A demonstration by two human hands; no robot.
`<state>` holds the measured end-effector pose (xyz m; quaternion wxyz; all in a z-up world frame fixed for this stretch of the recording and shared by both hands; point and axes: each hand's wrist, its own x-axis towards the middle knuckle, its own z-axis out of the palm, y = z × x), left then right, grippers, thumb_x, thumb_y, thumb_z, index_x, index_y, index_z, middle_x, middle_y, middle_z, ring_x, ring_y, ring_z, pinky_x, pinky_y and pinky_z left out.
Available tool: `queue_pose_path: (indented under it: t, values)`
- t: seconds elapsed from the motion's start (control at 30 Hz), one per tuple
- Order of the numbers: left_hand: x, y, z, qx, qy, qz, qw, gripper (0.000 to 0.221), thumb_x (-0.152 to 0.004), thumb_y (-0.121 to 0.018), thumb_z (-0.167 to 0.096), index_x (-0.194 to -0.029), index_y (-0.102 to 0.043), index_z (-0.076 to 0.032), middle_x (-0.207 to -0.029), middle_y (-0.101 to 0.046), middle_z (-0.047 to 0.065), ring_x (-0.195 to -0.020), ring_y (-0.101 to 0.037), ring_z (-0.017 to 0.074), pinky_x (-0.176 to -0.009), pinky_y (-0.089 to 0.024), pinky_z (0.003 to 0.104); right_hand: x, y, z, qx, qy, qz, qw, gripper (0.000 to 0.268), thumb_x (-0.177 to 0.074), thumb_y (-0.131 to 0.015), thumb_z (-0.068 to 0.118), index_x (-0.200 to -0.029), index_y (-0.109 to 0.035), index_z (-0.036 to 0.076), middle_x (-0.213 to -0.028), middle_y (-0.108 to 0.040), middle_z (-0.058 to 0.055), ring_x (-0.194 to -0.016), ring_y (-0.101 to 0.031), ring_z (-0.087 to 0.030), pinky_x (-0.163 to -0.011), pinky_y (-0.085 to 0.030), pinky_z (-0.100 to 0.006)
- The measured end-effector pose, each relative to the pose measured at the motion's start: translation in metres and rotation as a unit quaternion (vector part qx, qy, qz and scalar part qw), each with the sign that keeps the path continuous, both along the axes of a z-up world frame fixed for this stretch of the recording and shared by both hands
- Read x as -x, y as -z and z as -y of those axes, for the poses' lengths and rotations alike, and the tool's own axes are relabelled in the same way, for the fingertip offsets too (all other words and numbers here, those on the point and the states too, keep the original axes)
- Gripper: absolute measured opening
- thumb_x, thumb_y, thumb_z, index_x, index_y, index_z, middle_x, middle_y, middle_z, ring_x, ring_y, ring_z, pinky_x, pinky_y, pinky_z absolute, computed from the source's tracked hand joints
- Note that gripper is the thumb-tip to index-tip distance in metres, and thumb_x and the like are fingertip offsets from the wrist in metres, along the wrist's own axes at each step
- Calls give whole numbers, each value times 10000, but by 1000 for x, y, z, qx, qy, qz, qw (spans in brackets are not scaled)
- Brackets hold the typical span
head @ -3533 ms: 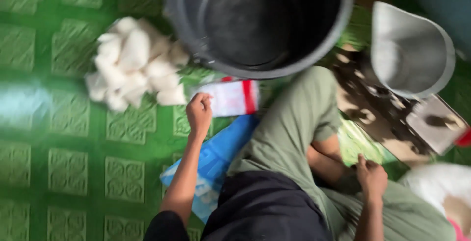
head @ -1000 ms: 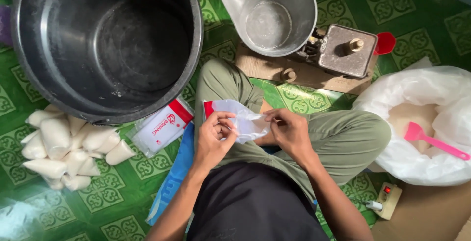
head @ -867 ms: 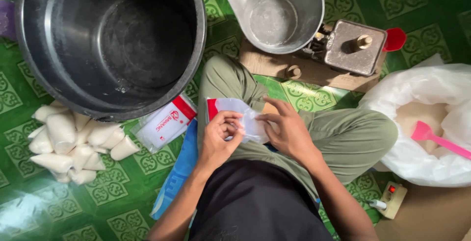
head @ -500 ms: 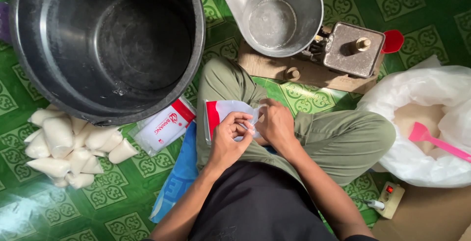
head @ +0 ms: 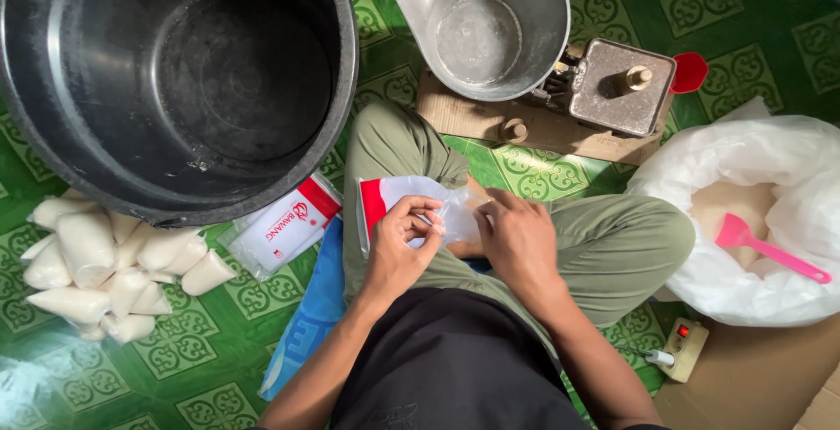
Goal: Manually filling small plastic bags with white powder using a scoop, weighing them on a digital scale, and sealing them with a heat sealer.
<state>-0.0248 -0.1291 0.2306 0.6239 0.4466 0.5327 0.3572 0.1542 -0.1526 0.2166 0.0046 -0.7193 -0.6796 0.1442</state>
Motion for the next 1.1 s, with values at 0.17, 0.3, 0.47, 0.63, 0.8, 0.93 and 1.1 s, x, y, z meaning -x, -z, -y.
queue_pose_path:
  t: [0.17, 0.3, 0.47, 0.63, 0.8, 0.93, 1.1]
  values:
    - [7, 4, -2, -14, -11, 0, 1000, 312, -751, -631, 88, -1053, -657, 15, -815, -646, 161, -660, -693, 202, -709, -615, 310, -31, -65, -13, -89, 68, -285, 952, 35, -882, -677, 139, -898, -684, 109, -984, -729, -84, -812, -717, -298, -741, -537, -402]
    - [12, 9, -2, -18, -18, -4, 1000, 320, -749, -630, 97, -1059, -652, 23, -820, -648, 162, -664, -685, 184, -715, -611, 298, -75, -45, -11, -132, 194, -488, 841, 24, -954, -644, 55, -957, -637, 32, -836, -631, -75, -762, -562, -137, -751, -500, -303]
    - [24, 17, 0, -25, -22, -10, 999, 323, -749, -656, 85, -1064, -669, 18, -819, -650, 152, -654, -669, 168, -702, -606, 279, -129, -13, -8, -144, 304, -648, 683, 110, -986, -585, 165, -972, -544, 64, -912, -625, -52, -831, -666, -138, -806, -577, -300]
    - [57, 15, 4, -20, -32, -35, 999, 338, -742, -663, 54, -1077, -679, 14, -823, -624, 121, -679, -627, 131, -692, -591, 279, -139, -11, -5, -188, 357, -711, 576, 142, -980, -602, 216, -930, -550, 93, -899, -695, -77, -814, -733, -185, -754, -621, -305]
    - [113, -16, 9, 55, -58, -85, 993, 249, -892, -552, -34, -1116, -643, 27, -918, -648, 101, -753, -577, 148, -660, -468, 250, -153, -2, 3, -187, 319, -768, 523, 104, -986, -600, 151, -940, -533, 87, -877, -612, -43, -711, -591, -97, -656, -513, -194]
    - [176, -21, 27, 56, -83, -126, 987, 295, -884, -500, 33, -1151, -623, 45, -964, -630, 122, -767, -531, 144, -645, -392, 229, -156, 3, 9, -210, 288, -765, 536, 190, -926, -622, -1, -926, -472, 115, -908, -593, -11, -785, -583, -72, -766, -517, -198]
    - [214, -25, 44, -5, -69, -276, 959, 375, -810, -508, 152, -1162, -613, 74, -798, -559, 115, -629, -524, 169, -580, -393, 239, -153, 8, 12, -241, 295, -722, 578, 292, -863, -719, 23, -1110, -569, 65, -923, -630, -26, -783, -600, -68, -766, -494, -163]
